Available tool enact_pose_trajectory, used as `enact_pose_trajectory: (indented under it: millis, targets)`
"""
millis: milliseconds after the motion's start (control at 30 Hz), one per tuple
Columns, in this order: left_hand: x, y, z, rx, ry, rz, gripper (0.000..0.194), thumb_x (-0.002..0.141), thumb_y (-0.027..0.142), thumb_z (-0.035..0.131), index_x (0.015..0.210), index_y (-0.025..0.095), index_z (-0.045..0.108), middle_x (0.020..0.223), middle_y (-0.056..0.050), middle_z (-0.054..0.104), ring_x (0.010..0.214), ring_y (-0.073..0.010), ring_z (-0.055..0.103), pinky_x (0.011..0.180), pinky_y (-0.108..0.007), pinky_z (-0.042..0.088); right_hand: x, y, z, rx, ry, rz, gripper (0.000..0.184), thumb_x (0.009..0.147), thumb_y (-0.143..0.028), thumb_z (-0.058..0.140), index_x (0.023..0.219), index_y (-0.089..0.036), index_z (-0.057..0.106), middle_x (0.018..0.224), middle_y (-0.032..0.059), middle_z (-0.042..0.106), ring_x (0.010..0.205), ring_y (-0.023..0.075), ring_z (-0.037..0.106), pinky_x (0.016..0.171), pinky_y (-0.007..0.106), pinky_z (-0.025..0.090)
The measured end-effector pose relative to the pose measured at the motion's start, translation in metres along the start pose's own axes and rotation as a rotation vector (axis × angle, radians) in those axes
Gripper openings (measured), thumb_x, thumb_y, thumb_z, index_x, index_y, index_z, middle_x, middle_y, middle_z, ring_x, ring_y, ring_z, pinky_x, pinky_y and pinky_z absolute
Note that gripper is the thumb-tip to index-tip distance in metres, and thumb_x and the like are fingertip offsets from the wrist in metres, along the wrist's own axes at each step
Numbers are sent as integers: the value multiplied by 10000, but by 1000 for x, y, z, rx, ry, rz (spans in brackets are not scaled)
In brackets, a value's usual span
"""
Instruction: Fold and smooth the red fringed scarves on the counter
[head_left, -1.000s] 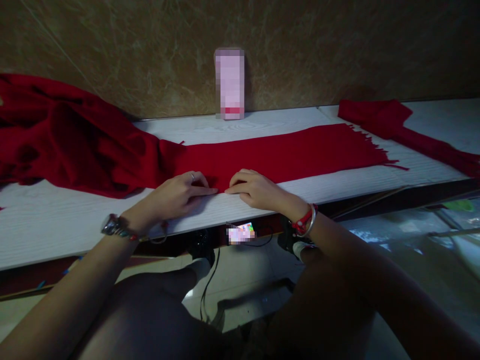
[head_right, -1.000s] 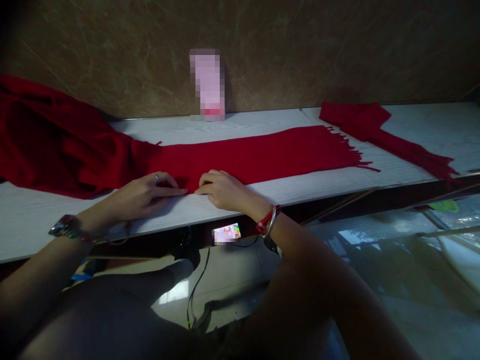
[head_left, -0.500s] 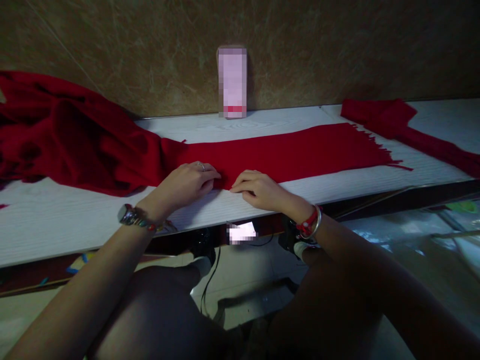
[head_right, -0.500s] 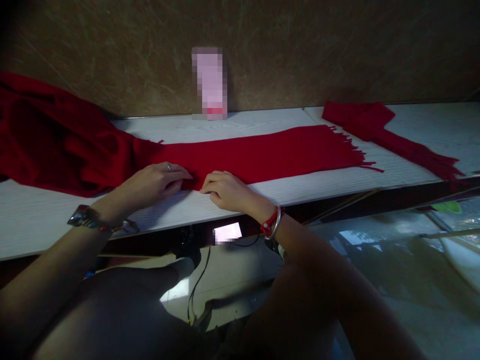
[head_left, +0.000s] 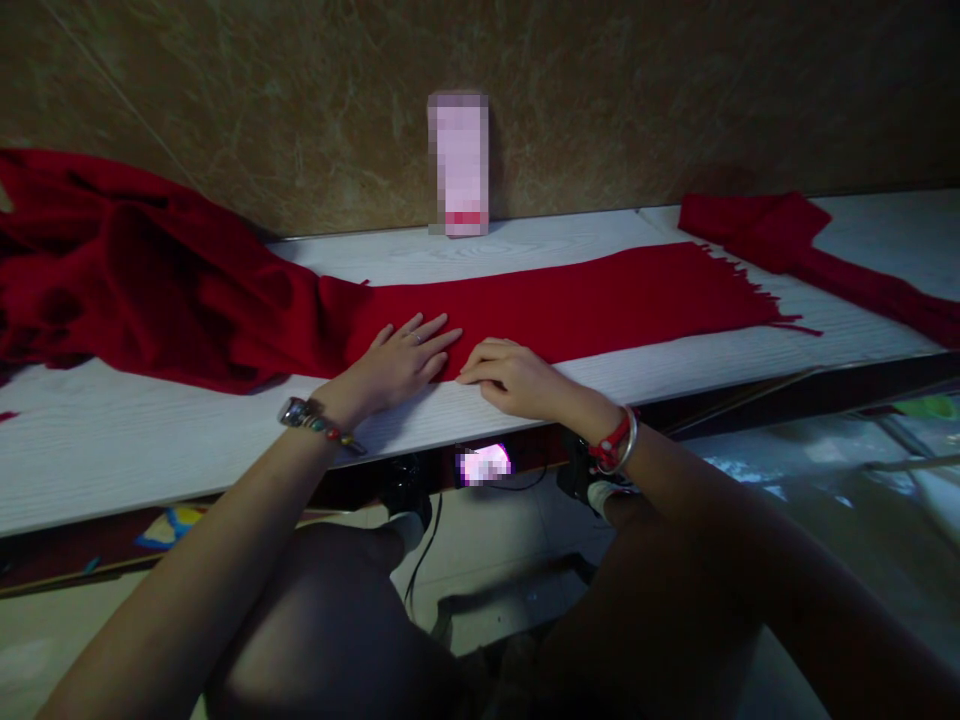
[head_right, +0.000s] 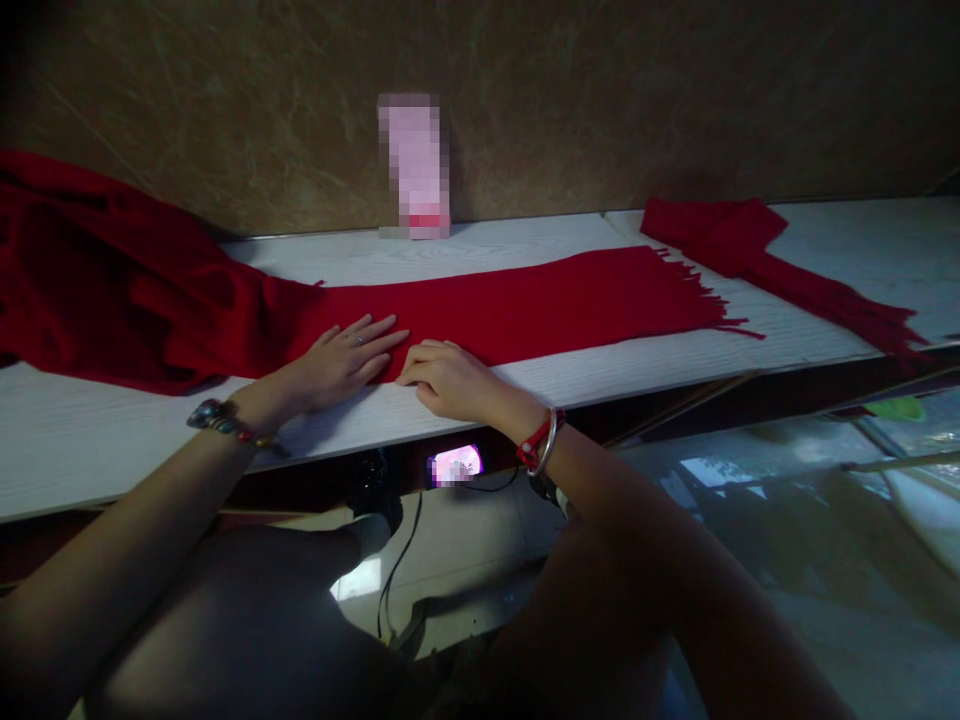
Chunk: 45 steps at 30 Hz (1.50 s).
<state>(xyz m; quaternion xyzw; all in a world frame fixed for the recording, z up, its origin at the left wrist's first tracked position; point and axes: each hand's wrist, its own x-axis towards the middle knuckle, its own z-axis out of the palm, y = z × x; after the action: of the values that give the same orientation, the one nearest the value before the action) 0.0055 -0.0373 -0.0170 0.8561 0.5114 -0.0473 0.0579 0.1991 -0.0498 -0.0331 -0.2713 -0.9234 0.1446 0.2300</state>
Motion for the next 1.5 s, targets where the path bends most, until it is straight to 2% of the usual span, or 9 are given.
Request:
enact_pose_trajectory:
  millis: [100, 267, 400, 533, 667, 967, 1200, 1367, 1500]
  targets:
    - [6, -12, 4, 9, 20, -190, 530, 948, 404, 172, 1457, 277, 250, 1544, -73, 204, 1397, -341, 189, 1042, -612, 252, 0, 0, 0, -12, -7, -1, 341, 770, -6, 429, 932, -130, 702, 942, 74, 652, 900, 161, 537, 884, 339, 415]
    - [6, -37, 11, 14, 233, -412, 571, 926, 420, 189, 1410, 182, 376, 1467, -163, 359, 1326, -375, 344, 986, -593, 353, 0, -1, 0, -31, -15, 5, 349, 770, -11, 430, 947, -133, 705, 954, 75, 653, 905, 165, 540, 886, 341, 413]
    - [3, -18, 4, 100, 356, -394, 513, 914, 262, 224, 1320, 72, 475, 1424, -208, 405, 1331, -347, 347, 1045, -551, 305, -1, 0, 0, -23, -5, 1, 354, 766, -10, 420, 936, -129, 707, 942, 74, 657, 899, 166, 541, 882, 341, 418]
    - [12, 11, 0, 35, 226, -216, 514, 943, 300, 244, 1388, 82, 380, 1489, -174, 310, 1370, -285, 290, 1075, -436, 311, -1, 1, 1, -2, 1, -11, 335, 769, -21, 429, 927, -127, 704, 932, 79, 651, 896, 168, 537, 880, 344, 417]
    - [24, 7, 1, -16, 89, -142, 518, 959, 367, 216, 1451, 218, 277, 1545, -69, 203, 1411, -278, 169, 1108, -495, 223, -1, 1, 0, 4, 5, -15, 339, 768, -16, 428, 918, -146, 703, 927, 67, 649, 897, 165, 536, 885, 348, 417]
    - [16, -11, -10, -44, 47, -584, 574, 945, 389, 158, 1469, 166, 226, 1538, -142, 194, 1405, -318, 179, 1103, -528, 222, -1, 0, 0, -12, 8, -18, 345, 778, -15, 421, 943, -127, 704, 940, 78, 657, 898, 165, 542, 887, 353, 423]
    - [17, -1, -2, -60, 21, -207, 540, 959, 383, 188, 1479, 240, 168, 1567, -75, 88, 1422, -302, 64, 1115, -526, 159, -3, 2, 2, -43, 37, -55, 342, 775, -22, 426, 945, -130, 702, 942, 82, 674, 900, 172, 565, 881, 365, 447]
    - [16, -4, 1, -27, 26, -193, 525, 963, 379, 174, 1470, 246, 211, 1561, -68, 130, 1421, -286, 102, 1119, -500, 161, -8, 1, 1, -64, 125, -104, 319, 803, -51, 416, 909, -155, 699, 950, 66, 690, 911, 164, 595, 868, 354, 471]
    - [14, -5, 4, -19, 76, -173, 528, 959, 395, 177, 1464, 249, 234, 1552, -69, 176, 1417, -280, 139, 1111, -501, 190, -14, 7, -16, -153, 383, 114, 328, 846, -102, 411, 974, -215, 691, 1065, 51, 677, 1026, 187, 592, 976, 442, 403]
